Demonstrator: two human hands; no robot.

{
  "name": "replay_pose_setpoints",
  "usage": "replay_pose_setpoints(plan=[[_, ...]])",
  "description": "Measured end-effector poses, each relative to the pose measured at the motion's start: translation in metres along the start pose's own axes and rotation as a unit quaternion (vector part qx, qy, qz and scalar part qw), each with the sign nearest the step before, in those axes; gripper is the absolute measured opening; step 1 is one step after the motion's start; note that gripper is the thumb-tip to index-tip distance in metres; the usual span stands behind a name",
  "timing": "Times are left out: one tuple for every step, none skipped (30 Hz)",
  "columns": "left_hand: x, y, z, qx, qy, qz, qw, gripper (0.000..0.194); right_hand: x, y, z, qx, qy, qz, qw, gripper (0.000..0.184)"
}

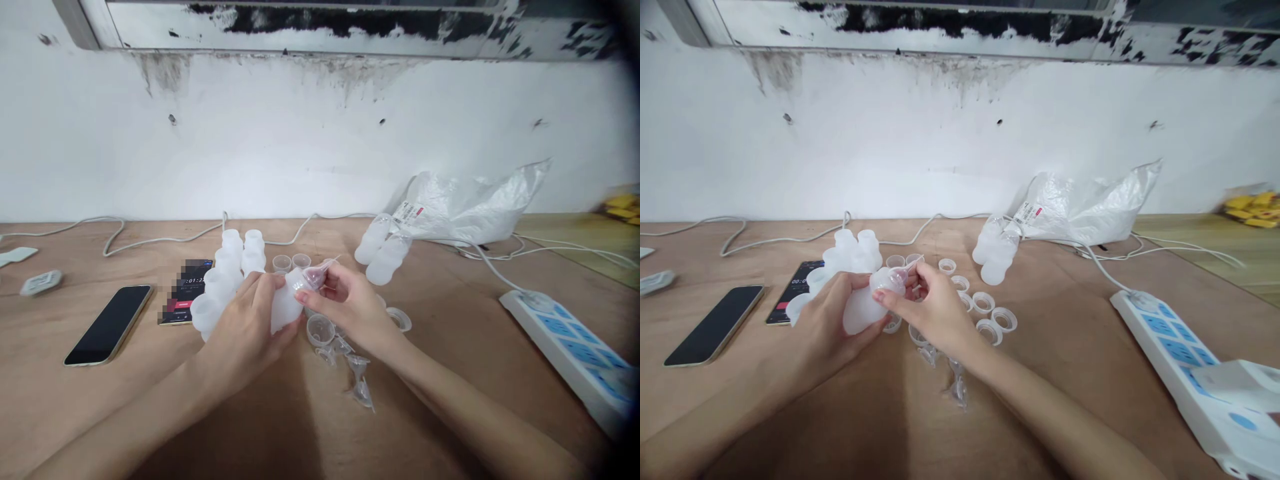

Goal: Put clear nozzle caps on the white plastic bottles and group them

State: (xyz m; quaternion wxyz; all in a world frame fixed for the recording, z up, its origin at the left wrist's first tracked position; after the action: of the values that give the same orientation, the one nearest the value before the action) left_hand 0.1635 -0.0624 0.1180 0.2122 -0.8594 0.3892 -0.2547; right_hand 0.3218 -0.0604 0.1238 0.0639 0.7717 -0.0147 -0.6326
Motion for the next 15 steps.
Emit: replay_pose_setpoints(plan=[[0.0, -0.001, -0.001, 0.0, 0.005, 0.001, 1.0, 0.028, 0.001, 0.0, 0.0, 0.008, 0.005, -0.009, 1.0, 0.028], [0.0, -0.003, -0.003, -0.005, 0.02, -0.008, 1.0, 0.029, 0.001, -0.001, 0.0, 0.009, 0.015, -0.023, 1.0, 0.028], [0.0, -0.005, -0.005, -0.017, 0.049, -0.026, 0.998, 0.029, 0.001, -0.002, -0.001, 0.001, 0.023, -0.039, 0.999, 0.029], [0.0, -0.008, -0.008, -0.034, 0.092, -0.051, 0.994, 0.03, 0.001, -0.003, -0.002, -0.015, 0.024, -0.054, 0.998, 0.03], [0.001, -0.01, -0.011, -0.047, 0.146, -0.077, 0.985, 0.03, 0.001, -0.005, -0.004, -0.039, 0.012, -0.066, 0.997, 0.035], [0.002, -0.012, -0.013, -0.053, 0.209, -0.101, 0.971, 0.03, 0.001, -0.006, -0.006, -0.072, -0.011, -0.075, 0.995, 0.041], [0.003, -0.014, -0.016, -0.056, 0.277, -0.121, 0.952, 0.029, 0.001, -0.008, -0.008, -0.111, -0.042, -0.082, 0.99, 0.048], [0.003, -0.015, -0.018, -0.058, 0.345, -0.14, 0.926, 0.028, 0.0, -0.009, -0.01, -0.152, -0.075, -0.087, 0.982, 0.054], [0.004, -0.016, -0.019, -0.061, 0.41, -0.154, 0.897, 0.028, -0.001, -0.009, -0.012, -0.19, -0.103, -0.092, 0.972, 0.058], [0.005, -0.017, -0.02, -0.069, 0.47, -0.166, 0.864, 0.027, -0.001, -0.01, -0.014, -0.225, -0.123, -0.095, 0.962, 0.061], [0.006, -0.017, -0.02, -0.083, 0.522, -0.176, 0.83, 0.026, -0.002, -0.01, -0.015, -0.25, -0.138, -0.097, 0.953, 0.062], [0.007, -0.018, -0.021, -0.1, 0.562, -0.184, 0.8, 0.025, -0.002, -0.01, -0.016, -0.266, -0.147, -0.096, 0.948, 0.062], [0.008, -0.018, -0.021, -0.113, 0.59, -0.188, 0.777, 0.024, -0.002, -0.009, -0.016, -0.271, -0.153, -0.095, 0.945, 0.061], [0.008, -0.018, -0.021, -0.118, 0.601, -0.187, 0.768, 0.024, -0.002, -0.009, -0.016, -0.27, -0.159, -0.094, 0.945, 0.061], [0.009, -0.018, -0.021, -0.115, 0.594, -0.182, 0.775, 0.025, -0.001, -0.009, -0.016, -0.262, -0.162, -0.095, 0.947, 0.06]])
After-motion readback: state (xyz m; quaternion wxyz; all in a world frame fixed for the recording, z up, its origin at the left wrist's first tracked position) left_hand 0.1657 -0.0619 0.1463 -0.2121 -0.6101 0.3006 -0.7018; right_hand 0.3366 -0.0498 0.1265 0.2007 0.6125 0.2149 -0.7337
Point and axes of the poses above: each hand's wrist, its own y-axis away from the middle knuckle, its own z-axis out of the palm, x = y × z, the point moved 1 cm from there along -y, towards the middle knuckle, and after that the axes turned 14 degrees about z, right-handed, at the moved point
